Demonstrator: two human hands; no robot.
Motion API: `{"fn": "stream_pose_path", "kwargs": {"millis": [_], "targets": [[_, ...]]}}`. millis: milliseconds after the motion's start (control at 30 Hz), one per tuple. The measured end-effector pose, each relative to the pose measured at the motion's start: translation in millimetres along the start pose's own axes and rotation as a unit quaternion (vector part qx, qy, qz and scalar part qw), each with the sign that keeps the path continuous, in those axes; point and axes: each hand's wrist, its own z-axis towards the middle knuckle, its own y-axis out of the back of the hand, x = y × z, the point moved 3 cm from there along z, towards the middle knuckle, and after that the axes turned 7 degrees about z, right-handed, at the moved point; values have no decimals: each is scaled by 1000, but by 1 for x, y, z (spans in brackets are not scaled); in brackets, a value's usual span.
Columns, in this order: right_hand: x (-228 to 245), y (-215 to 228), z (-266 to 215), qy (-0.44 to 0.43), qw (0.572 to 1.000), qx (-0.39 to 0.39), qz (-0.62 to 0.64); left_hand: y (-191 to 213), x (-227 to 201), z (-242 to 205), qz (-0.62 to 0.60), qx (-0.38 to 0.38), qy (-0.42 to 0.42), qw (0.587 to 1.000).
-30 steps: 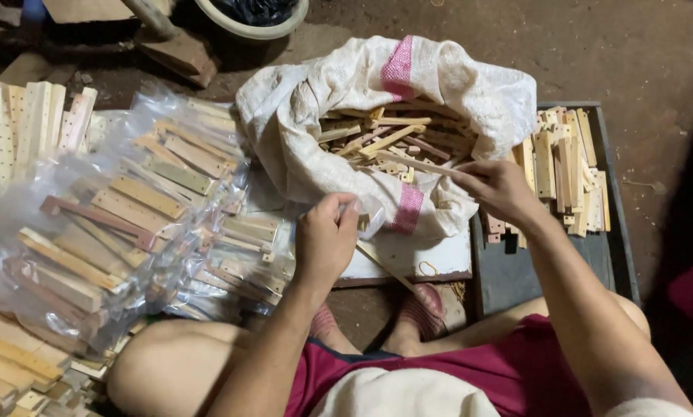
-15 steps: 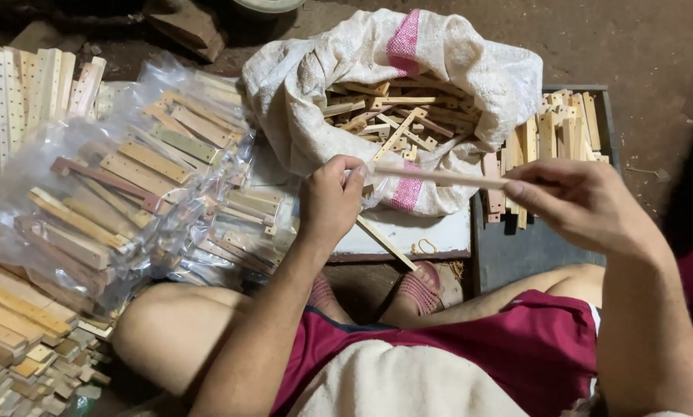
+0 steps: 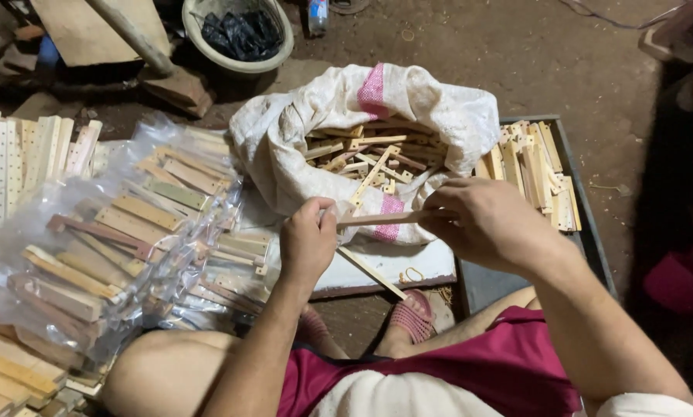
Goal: The person places wooden slats into plastic bags by hand, picks up wooden slats from a large white sack, and sets the filled bags onto a pile.
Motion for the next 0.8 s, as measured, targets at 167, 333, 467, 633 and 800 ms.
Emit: {"fn": "stream_pose_path", "kwargs": {"millis": [167,333,467,633,800], "targets": [[-7,-51,28,19,1000,8,1,-14,-6,-2,-16,16,-2,1000],[-26,-132,63,76,996,-37,-12,-23,-15,-7,-39,29,-10,999],[-35,-150,73,-47,993,-2,109,-19,-19,-10,-39,28,8,999],[-35,-149,67,-93,952,57,285,-22,-15,-11,-41,41,6,998],[-53,-171,80,-150,981,32,121,-32,-13,-8,-32,66,14,997]]}}
